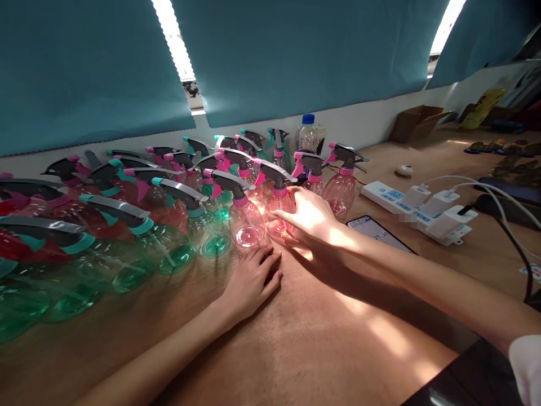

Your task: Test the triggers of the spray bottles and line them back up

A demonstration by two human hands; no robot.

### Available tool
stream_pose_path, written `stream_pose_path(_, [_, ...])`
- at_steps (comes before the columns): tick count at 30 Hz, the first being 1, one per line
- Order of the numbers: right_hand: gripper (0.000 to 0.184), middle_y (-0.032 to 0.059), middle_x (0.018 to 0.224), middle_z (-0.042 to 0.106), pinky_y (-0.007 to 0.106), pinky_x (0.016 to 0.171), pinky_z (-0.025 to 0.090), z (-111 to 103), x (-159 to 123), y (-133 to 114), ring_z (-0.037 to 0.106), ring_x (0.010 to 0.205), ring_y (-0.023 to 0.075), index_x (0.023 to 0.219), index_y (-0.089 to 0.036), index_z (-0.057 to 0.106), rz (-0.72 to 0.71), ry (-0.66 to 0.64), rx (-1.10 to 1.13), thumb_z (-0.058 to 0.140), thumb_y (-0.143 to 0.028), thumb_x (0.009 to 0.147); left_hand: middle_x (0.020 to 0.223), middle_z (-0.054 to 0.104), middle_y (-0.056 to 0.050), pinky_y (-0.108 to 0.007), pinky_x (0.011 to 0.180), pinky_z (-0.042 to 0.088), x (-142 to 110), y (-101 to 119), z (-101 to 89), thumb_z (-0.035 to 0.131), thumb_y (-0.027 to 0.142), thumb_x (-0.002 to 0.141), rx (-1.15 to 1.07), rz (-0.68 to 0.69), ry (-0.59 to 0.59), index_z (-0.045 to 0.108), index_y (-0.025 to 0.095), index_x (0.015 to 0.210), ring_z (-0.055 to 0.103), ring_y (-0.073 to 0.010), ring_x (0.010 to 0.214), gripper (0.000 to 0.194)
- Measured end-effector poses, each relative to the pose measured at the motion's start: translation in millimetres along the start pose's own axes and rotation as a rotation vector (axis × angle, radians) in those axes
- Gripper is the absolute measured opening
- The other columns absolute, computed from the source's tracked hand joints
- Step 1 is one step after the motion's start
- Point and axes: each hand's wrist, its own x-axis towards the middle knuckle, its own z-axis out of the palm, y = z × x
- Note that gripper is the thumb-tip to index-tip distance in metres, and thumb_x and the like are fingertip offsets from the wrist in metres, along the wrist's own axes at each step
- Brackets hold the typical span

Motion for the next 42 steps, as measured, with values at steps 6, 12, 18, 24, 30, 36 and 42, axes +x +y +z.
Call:
stream_pose_path(6, [0.059, 0.0146, 0.125, 0.065, 0.047, 0.092, 0.050, -5.8, -4.4, -1.0, 0.062, 0.113, 0.0331, 0.123, -0.016, 0.059, 0.011, -0.017, 0.032, 0.064, -0.056, 0.079, 0.130, 0.055, -0.017, -0.050, 0.100, 0.045, 2.2, 0.3, 0.5, 0.047, 0.028, 0.095, -0.008, 0.004, 0.003, 0.058, 0.012, 0.125, 0.051, -0.0315, 0.121, 0.036])
stream_pose_path(12, [0.035, 0.0059, 0.104, 0.073, 0.039, 0.073, 0.052, -37.8, -15.7, 30.7, 0.069, 0.084, 0.0250, 0.105, -0.020, 0.066, 0.093, 0.111, 0.071, 0.064, -0.047, 0.082, 0.129, 0.056, -0.016, -0.050, 0.099, 0.045, 1.7, -0.7, 0.1, 0.046, 0.029, 0.096, -0.010, 0.015, 0.008, 0.057, 0.014, 0.125, 0.051, -0.0306, 0.120, 0.035])
stream_pose_path(18, [0.038, 0.0085, 0.106, 0.072, 0.039, 0.076, 0.050, -47.6, -12.1, 63.4, 0.067, 0.090, 0.0271, 0.101, -0.019, 0.065, 0.200, 0.208, 0.064, 0.067, -0.049, 0.077, 0.128, 0.056, -0.014, -0.046, 0.098, 0.046, 7.0, -0.5, 1.7, 0.045, 0.028, 0.096, -0.003, 0.022, 0.016, 0.056, 0.017, 0.124, 0.052, -0.0285, 0.117, 0.033])
stream_pose_path(24, [0.058, 0.0145, 0.121, 0.066, 0.040, 0.090, 0.048, -23.6, 8.1, 61.3, 0.062, 0.110, 0.0308, 0.119, -0.013, 0.059, 0.220, 0.101, 0.051, 0.069, -0.051, 0.076, 0.128, 0.055, -0.014, -0.046, 0.098, 0.045, 12.0, 1.9, 4.4, 0.046, 0.028, 0.096, -0.006, 0.027, 0.002, 0.055, 0.016, 0.124, 0.052, -0.0288, 0.115, 0.032])
stream_pose_path(30, [0.067, 0.0219, 0.120, 0.063, 0.047, 0.089, 0.047, -8.4, 25.5, 60.4, 0.060, 0.111, 0.0382, 0.122, -0.010, 0.053, 0.290, 0.086, -0.042, 0.067, -0.056, 0.075, 0.128, 0.054, -0.014, -0.046, 0.099, 0.044, 11.6, 1.6, 5.0, 0.046, 0.029, 0.097, -0.004, 0.025, -0.001, 0.054, 0.016, 0.124, 0.052, -0.0288, 0.116, 0.032])
stream_pose_path(36, [0.070, 0.0251, 0.118, 0.060, 0.048, 0.084, 0.049, -7.9, 23.0, 63.0, 0.061, 0.108, 0.0419, 0.117, -0.010, 0.058, 0.308, 0.055, -0.132, 0.061, -0.066, 0.075, 0.129, 0.054, -0.014, -0.046, 0.100, 0.043, 11.4, 0.9, 5.1, 0.046, 0.028, 0.097, -0.010, 0.031, -0.002, 0.054, 0.015, 0.124, 0.051, -0.0289, 0.116, 0.031])
stream_pose_path(42, [0.079, 0.0244, 0.124, 0.057, 0.048, 0.084, 0.048, -18.8, 4.3, 62.5, 0.061, 0.107, 0.0409, 0.121, -0.009, 0.054, 0.331, 0.047, -0.199, 0.060, -0.071, 0.072, 0.127, 0.054, -0.014, -0.047, 0.099, 0.042, 11.7, 0.5, 6.5, 0.046, 0.028, 0.097, -0.029, 0.043, 0.008, 0.054, 0.015, 0.122, 0.051, -0.0294, 0.116, 0.030])
